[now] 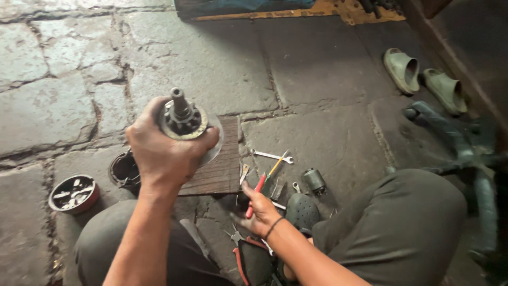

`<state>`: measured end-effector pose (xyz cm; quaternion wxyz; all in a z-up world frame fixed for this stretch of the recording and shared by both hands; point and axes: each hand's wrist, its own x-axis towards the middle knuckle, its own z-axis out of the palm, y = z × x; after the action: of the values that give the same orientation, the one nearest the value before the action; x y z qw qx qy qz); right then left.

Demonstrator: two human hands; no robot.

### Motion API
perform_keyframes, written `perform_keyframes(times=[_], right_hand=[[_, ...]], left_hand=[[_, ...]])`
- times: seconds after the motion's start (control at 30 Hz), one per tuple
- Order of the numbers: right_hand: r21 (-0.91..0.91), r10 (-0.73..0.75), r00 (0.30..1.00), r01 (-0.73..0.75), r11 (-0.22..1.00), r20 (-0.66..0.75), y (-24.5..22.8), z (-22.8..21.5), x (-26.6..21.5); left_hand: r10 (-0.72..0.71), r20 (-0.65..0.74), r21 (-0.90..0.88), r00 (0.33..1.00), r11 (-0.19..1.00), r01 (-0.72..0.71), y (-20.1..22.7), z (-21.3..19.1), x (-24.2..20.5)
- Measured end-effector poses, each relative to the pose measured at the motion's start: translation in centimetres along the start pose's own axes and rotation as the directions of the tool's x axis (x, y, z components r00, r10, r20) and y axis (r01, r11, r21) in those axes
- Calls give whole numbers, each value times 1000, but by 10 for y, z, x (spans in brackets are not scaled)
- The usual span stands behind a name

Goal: The person sits on the floor and uses pliers to manipulate a small metal component on a cylindrical motor part. They repeatedly grip and twist the component while holding the motor steady with their other hand.

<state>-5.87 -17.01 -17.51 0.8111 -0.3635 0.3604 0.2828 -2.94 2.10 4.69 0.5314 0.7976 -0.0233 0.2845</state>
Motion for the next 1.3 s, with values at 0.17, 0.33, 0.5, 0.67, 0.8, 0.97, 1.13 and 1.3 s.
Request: perform_keyframes(times=[0.17,0.33,0.5,0.67,0.8,0.97,1.13,1.3], right_hand=[[23,-250,967,249,968,41,12,-2,66],[-152,-305,922,275,949,-238,11,-31,92],[-188,-331,909,289,939,-253,-2,-61,92],[-53,-150,971,142,988,-188,-8,-47,46],[-54,-166,966,158,986,-196,-27,-46,13],[-144,-399,917,397,906,16,-88,-35,-65],[-405,-613,781,602,688,119,-175,-3,-176],[-425,-540,810,583,693,230,-246,25,-223]], left_hand=[[-11,25,13,1000,1000,11,2,8,0],[-66,41,24,997,998,65,2,15,-1],[-99,70,40,993,995,97,-2,22,-4],[-122,110,-2,986,992,123,-4,30,-6],[-146,104,72,984,988,139,-4,38,-7],[-156,127,72,980,986,147,-7,46,-10],[-149,172,17,974,989,148,-15,49,-8],[-122,244,98,962,990,101,-15,43,-8]])
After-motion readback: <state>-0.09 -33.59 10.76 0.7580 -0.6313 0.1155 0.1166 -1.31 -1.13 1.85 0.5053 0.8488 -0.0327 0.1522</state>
